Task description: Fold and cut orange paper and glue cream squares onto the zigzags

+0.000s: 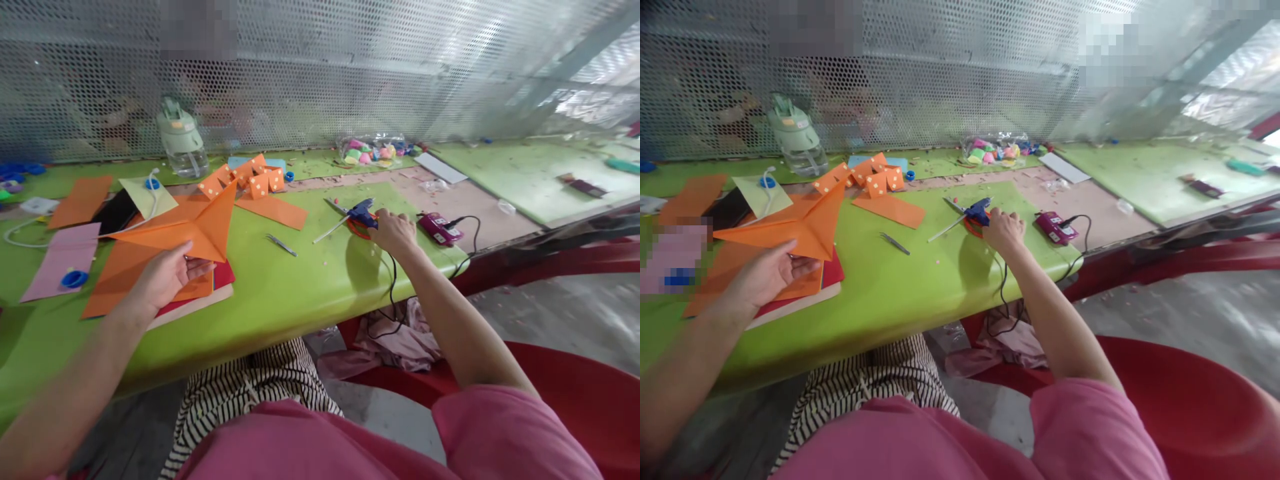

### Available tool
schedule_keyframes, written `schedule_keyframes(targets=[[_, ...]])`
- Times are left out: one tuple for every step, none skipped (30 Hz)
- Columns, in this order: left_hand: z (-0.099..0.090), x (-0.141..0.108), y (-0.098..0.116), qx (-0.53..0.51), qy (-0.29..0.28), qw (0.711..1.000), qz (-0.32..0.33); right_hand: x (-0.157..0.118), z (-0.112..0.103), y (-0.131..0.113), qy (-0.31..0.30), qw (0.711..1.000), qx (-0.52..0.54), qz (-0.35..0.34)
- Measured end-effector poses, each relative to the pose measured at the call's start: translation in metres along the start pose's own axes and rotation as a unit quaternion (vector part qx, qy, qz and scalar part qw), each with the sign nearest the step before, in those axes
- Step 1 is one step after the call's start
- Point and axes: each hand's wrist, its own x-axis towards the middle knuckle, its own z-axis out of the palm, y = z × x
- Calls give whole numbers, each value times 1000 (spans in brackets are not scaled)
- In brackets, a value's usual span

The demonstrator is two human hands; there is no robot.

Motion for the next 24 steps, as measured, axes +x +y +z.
schedule_keyframes(targets=[[-1,0,0,3,-1,1000,1,1,1,5,-1,1000,-4,1],[-1,0,-1,5,-1,1000,4,1,3,7,-2,1000,-7,-2],[-1,0,-1,5,-1,1000,6,0,5,8,-3,1000,-9,-8],[-1,0,-1,3,0,1000,7,0,7,7,-3,1000,-9,-16],[0,0,-1,1,3,1000,6,0,10,4,-2,1000,-9,-26],[0,0,-1,-2,4,1000,3,0,13,1,-2,999,-7,-36],[1,0,-1,-4,6,1000,0,0,16,-4,-1,999,-5,-45],[1,0,-1,-6,7,1000,-2,0,19,-10,-2,999,-3,-55],[2,0,-1,-6,9,1000,-3,1,23,-16,-2,998,-1,-64],[2,0,0,-6,11,1000,-1,2,28,-22,-3,997,1,-72],[2,0,0,-4,9,1000,1,3,33,-29,-4,997,2,-81],[2,0,0,-2,10,1000,3,5,38,-35,-6,996,3,-89],[1,0,0,1,9,1000,6,7,43,-41,-9,995,2,-96],[1,0,0,2,10,1000,9,9,48,-45,-13,995,1,-101],[1,-1,0,3,8,1000,12,11,52,-49,-17,994,0,-104],[0,-1,0,3,7,1000,16,14,55,-51,-22,994,-3,-105],[0,-1,0,3,6,1000,19,17,57,-52,-25,994,-5,-105],[0,-1,-1,5,4,1000,22,19,57,-50,-27,994,-7,-104],[0,-1,-1,8,-1,1000,24,22,56,-47,-27,995,-10,-99],[-1,-1,-1,12,-5,1000,25,25,54,-42,-25,996,-15,-90],[-1,-1,-2,15,-8,1000,26,28,50,-36,-25,997,-21,-77],[-1,0,-2,17,-10,999,25,31,45,-28,-27,997,-28,-60],[0,0,-3,18,-12,1000,22,33,41,-19,-36,998,-37,-42],[0,1,-3,18,-9,1000,20,35,36,-11,-52,997,-45,-25]])
